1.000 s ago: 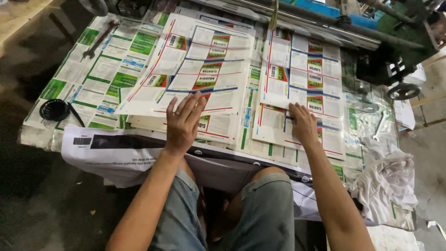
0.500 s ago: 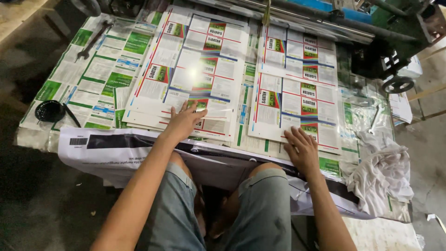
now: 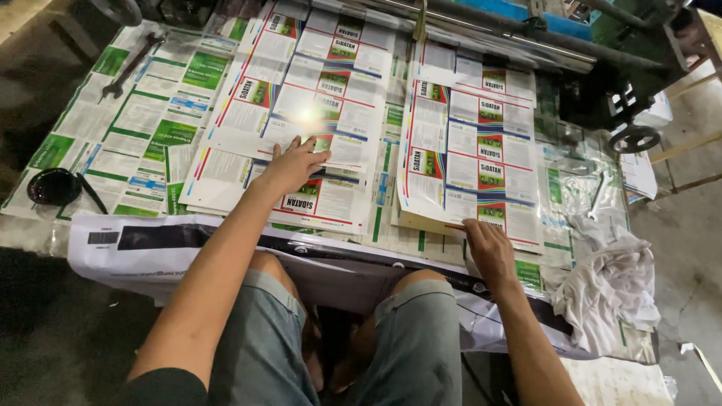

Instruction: The person folds large printed sheets in half and places them into a machine. The person repeatedly picks up sheets, folds them, and feeds them into the machine's rollers.

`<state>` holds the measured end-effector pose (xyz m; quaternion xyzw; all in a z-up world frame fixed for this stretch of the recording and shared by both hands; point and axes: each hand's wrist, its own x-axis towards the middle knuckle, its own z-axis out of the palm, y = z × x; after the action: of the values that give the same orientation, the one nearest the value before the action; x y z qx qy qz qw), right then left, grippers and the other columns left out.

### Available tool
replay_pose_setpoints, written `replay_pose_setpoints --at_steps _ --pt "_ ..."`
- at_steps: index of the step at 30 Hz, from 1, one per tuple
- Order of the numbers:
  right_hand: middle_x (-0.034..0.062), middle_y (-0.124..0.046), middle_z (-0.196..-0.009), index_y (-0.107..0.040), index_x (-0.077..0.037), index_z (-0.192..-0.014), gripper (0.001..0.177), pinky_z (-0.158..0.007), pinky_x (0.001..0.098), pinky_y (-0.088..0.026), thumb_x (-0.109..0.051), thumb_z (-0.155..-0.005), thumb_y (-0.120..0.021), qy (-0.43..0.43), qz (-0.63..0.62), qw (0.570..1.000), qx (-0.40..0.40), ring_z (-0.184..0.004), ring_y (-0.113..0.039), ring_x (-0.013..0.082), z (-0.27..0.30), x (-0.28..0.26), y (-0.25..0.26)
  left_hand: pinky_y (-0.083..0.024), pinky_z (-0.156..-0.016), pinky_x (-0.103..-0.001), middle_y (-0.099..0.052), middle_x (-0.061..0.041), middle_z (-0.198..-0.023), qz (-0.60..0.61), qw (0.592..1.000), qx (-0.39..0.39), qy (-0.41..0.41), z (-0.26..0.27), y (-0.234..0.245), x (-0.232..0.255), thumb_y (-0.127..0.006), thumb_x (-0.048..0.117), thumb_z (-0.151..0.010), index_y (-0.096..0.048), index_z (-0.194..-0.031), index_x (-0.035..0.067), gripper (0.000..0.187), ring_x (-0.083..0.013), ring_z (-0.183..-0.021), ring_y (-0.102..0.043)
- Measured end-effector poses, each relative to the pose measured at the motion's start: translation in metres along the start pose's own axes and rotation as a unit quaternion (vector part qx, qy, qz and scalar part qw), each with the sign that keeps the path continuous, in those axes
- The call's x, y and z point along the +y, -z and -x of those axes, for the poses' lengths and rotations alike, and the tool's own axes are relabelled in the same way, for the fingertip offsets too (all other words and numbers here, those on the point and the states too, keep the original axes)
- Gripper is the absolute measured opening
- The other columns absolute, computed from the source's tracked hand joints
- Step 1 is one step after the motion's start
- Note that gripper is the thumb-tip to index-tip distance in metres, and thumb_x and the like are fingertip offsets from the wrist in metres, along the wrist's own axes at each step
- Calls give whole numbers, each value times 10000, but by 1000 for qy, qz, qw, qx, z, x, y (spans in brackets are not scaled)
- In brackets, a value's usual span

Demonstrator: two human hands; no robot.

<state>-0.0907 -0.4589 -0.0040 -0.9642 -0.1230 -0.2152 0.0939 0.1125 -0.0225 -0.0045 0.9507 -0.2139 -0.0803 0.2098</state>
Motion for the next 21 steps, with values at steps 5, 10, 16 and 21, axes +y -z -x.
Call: replay_pose_setpoints --at_steps 5,10,16,21 --pt "52 -740 -1007 -649 -107 -997 60 -890 400 -536 -118 -946 -679 31 103 994 -10 -985 -716 241 -23 -9 22 -180 -1168 -745 -253 -85 -1682 -11 1000 2 -9 -25 -4 -5 -522 307 -1036 -542 -1453 357 421 -405 -1548 -199" --pt "66 -733 -1005 -630 -77 -1003 80 -896 406 -514 -134 -992 -684 7 177 984 2 -967 -704 253 -48 -21 43 -205 -1154 -741 -222 -95 -1690 -52 998 12 -24 -51 -10 -9 -512 281 -1040 -461 -1506 343 473 -421 -1535 -202" --pt "56 -753 -1198 -711 -122 -1219 277 -1039 448 -447 -42 -960 -652 -20 145 982 122 -1110 -703 236 -50 -53 64 -227 -1192 -697 -248 -132 -1687 -53 997 29 -38 -20 -22 4 -551 261 -1029 -417 -1553 284 541 -432 -1543 -226" --pt "74 -736 -1259 -711 -168 -1232 299 -1047 445 -475 -78 -953 -653 -17 138 981 137 -1184 -680 261 7 -38 -8 -232 -1148 -684 -211 -144 -1674 -57 998 -38 -9 82 9 50 -805 413 -788 -362 -1568 241 915 -441 -1499 -200"
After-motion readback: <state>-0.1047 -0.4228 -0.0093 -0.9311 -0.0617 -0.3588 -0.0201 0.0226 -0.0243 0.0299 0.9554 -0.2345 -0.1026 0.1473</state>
